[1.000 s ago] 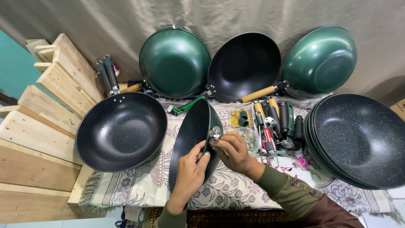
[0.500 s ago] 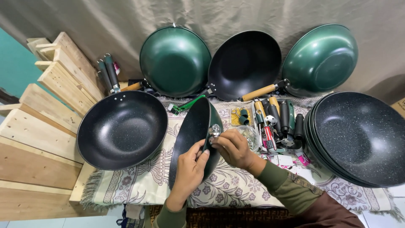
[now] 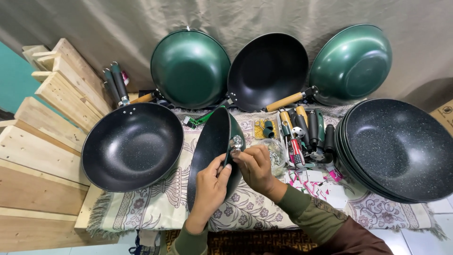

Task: Assembling a handle onto a wok using a screwdriver and screws.

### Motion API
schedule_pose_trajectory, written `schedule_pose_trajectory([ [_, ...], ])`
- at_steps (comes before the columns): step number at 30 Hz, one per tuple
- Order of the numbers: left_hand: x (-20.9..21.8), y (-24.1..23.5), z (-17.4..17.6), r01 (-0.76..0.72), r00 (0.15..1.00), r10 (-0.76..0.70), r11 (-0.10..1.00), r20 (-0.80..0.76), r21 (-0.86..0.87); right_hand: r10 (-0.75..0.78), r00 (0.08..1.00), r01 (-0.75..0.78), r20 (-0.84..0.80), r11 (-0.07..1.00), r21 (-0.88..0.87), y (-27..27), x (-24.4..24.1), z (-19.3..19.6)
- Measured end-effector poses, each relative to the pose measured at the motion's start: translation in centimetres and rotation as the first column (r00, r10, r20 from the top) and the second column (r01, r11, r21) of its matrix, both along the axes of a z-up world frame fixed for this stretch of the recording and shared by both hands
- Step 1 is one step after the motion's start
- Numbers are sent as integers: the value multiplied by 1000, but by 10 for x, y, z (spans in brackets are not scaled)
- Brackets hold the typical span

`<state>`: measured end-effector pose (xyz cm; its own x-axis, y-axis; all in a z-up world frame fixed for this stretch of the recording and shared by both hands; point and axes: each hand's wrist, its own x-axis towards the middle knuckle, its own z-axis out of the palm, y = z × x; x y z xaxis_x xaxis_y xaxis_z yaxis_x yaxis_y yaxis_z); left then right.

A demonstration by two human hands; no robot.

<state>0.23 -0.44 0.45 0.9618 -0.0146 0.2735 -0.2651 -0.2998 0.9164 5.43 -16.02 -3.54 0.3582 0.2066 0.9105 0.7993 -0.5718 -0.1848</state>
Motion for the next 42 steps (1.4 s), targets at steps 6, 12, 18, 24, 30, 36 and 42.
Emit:
schedule_pose_trajectory([
  [6, 3, -3, -5, -12, 1000, 12, 1000, 20, 12, -13, 999, 14, -43, 999, 33, 3, 5, 0],
  [12, 2, -4, -5, -18, 1000, 19, 1000, 15, -1, 10, 984, 14, -179, 991, 131, 13, -4, 1],
  [18, 1, -1, -5, -22, 1000, 22, 1000, 13, 8, 40, 999, -40, -34, 999, 10, -4, 9, -8],
  [24, 3, -2, -8, -33, 999, 31, 998, 44, 44, 14, 995, -6, -100, 997, 73, 7, 5, -1],
  [30, 0, 0, -7, -30, 1000, 30, 1000, -3, 6, 62, 988, -50, -145, 995, 85, -8, 18, -11],
  [36, -7, 1, -7, -93, 996, 93, 995, 12, 38, -470, 739, 359, -482, 881, -309, -77, 72, -55],
  [42, -11, 2, 0, -87, 996, 87, 996, -3, 24, -703, 620, 364, -349, 651, -666, -136, 101, -143],
])
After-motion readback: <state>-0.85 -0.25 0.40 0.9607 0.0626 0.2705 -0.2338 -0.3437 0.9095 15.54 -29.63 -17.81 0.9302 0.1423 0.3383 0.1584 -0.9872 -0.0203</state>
